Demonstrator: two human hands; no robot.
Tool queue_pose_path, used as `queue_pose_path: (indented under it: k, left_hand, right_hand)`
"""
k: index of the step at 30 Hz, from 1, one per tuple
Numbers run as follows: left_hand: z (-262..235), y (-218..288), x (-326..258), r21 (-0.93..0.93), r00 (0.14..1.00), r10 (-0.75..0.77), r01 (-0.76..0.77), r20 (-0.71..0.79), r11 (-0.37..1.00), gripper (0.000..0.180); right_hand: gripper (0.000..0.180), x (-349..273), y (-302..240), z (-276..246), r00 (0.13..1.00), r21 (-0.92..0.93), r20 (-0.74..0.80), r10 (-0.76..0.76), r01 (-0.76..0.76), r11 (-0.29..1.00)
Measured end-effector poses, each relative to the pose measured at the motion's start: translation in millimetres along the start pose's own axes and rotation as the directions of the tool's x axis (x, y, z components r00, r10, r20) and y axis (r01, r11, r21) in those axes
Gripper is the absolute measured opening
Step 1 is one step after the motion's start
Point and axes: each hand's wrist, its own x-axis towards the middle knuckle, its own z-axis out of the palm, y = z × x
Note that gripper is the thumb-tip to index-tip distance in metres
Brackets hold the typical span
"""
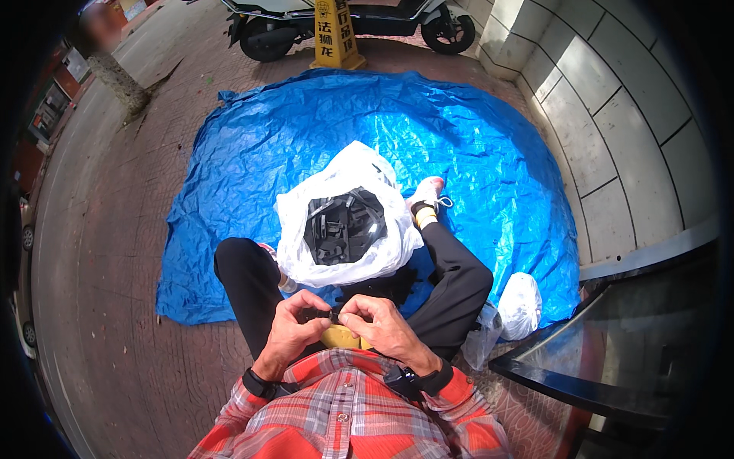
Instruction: Assembling small black plastic buckles or strap connectors while sitting on a tarp outdoors.
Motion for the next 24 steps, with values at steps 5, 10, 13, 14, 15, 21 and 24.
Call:
queue_pose_path:
  k: [5,10,13,14,15,21,24]
  left_hand:
    - [6.3,-7.5,0.7,-0.056,0.996,0.060,-0.063,-0.068,0.996,0.019]
    - [11.0,-11.2,5.8,0.055,0.958,0.200,-0.192,-0.204,0.980,0.018]
    - [11.0,-18.3,9.3,0.225,0.938,0.284,-0.238,-0.198,0.945,0.016]
    - [11.6,-20.3,10.2,0.341,0.918,0.342,-0.263,-0.199,0.903,0.016]
    - [9.9,-22.0,9.8,0.409,0.908,0.386,-0.294,-0.162,0.864,0.018]
    - [19.7,-14.1,7.1,0.350,0.915,0.370,-0.299,-0.158,0.888,0.020]
    - [17.5,-17.1,8.3,0.262,0.916,0.341,-0.283,-0.212,0.923,0.019]
  right_hand:
    - [0.015,7.9,-1.6,4.6,0.999,0.020,-0.034,-0.032,0.033,0.999]
    - [0.021,17.1,-3.9,11.8,0.662,-0.897,-0.092,-0.744,0.270,0.351]
    - [0.028,8.2,-0.5,23.4,0.794,-0.727,-0.133,-0.593,0.329,0.603]
    - [0.028,8.6,0.8,28.1,0.892,-0.531,-0.117,-0.438,0.316,0.786]
    - [0.028,11.5,1.9,30.9,0.889,-0.534,-0.137,-0.436,0.304,0.789]
    - [0.016,21.4,18.9,31.2,0.785,-0.615,-0.235,-0.574,0.337,0.713]
    - [0.017,22.0,15.2,35.8,0.872,-0.334,-0.379,-0.309,0.183,0.925]
